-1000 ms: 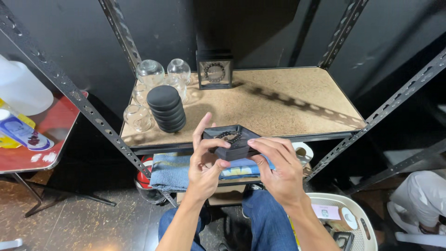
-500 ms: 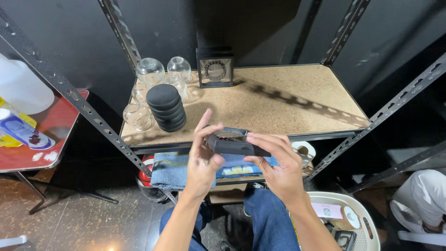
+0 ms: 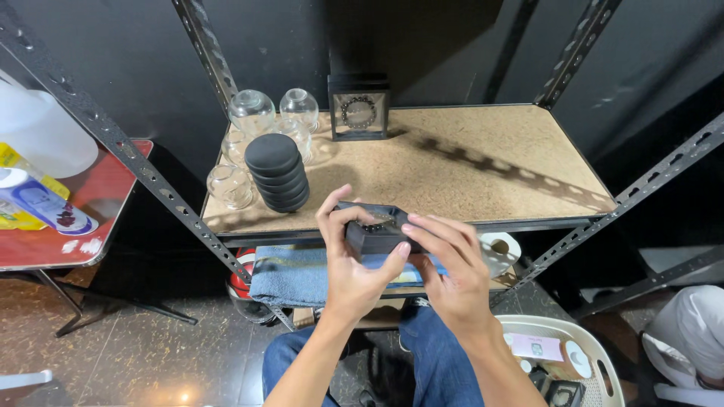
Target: The person removes clear glass jars and black circular lids from a white plastic basket and places them onto a metal shelf. They then remove black square frames from the basket and arrange them on the same shelf.
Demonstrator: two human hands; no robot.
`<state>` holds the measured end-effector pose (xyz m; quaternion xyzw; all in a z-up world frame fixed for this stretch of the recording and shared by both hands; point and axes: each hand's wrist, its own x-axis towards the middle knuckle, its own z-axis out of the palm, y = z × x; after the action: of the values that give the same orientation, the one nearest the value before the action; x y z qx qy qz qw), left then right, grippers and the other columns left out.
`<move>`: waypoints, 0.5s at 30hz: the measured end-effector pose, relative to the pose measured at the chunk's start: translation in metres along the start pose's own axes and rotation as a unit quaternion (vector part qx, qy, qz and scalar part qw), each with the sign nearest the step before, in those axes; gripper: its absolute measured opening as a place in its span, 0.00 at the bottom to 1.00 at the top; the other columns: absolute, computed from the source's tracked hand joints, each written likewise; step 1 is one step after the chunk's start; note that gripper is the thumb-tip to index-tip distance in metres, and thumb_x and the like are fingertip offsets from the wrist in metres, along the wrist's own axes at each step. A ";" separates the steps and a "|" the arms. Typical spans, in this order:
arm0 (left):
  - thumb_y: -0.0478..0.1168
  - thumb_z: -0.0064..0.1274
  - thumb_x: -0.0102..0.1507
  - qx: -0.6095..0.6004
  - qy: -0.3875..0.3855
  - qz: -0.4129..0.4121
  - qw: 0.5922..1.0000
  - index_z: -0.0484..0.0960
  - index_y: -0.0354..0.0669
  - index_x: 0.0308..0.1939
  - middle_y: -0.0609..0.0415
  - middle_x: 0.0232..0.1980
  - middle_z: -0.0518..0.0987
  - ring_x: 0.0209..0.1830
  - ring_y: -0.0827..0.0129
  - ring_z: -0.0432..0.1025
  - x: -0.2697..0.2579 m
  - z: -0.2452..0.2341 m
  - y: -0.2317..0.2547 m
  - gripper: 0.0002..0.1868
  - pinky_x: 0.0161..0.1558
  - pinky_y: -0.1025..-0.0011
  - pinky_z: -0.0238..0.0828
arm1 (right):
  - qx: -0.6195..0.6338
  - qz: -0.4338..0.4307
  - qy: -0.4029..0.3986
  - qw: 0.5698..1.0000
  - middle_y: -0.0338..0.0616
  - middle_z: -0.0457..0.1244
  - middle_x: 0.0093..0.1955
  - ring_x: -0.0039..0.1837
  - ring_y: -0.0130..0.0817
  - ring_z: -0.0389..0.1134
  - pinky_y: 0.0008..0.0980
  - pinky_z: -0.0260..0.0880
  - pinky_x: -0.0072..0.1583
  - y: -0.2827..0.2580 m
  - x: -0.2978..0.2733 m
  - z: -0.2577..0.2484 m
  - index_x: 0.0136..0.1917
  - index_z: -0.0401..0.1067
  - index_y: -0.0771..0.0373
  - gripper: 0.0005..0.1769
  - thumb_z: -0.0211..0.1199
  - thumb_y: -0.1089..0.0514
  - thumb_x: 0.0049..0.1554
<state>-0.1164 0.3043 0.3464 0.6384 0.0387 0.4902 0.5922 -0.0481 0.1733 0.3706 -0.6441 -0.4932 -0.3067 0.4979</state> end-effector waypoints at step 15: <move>0.39 0.58 0.67 0.231 -0.047 0.085 0.968 0.57 0.50 0.78 0.24 0.75 0.49 0.76 0.19 0.49 0.106 0.019 -0.015 0.38 0.66 0.26 0.59 | 0.133 0.317 -0.008 0.939 0.65 0.62 0.63 0.65 0.58 0.68 0.52 0.72 0.65 0.096 0.052 0.057 0.69 0.66 0.70 0.21 0.60 0.60 0.65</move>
<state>-0.0404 0.3620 0.3994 0.7809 0.0686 0.4858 0.3866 0.0534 0.2428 0.3666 -0.6972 -0.3036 -0.0590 0.6467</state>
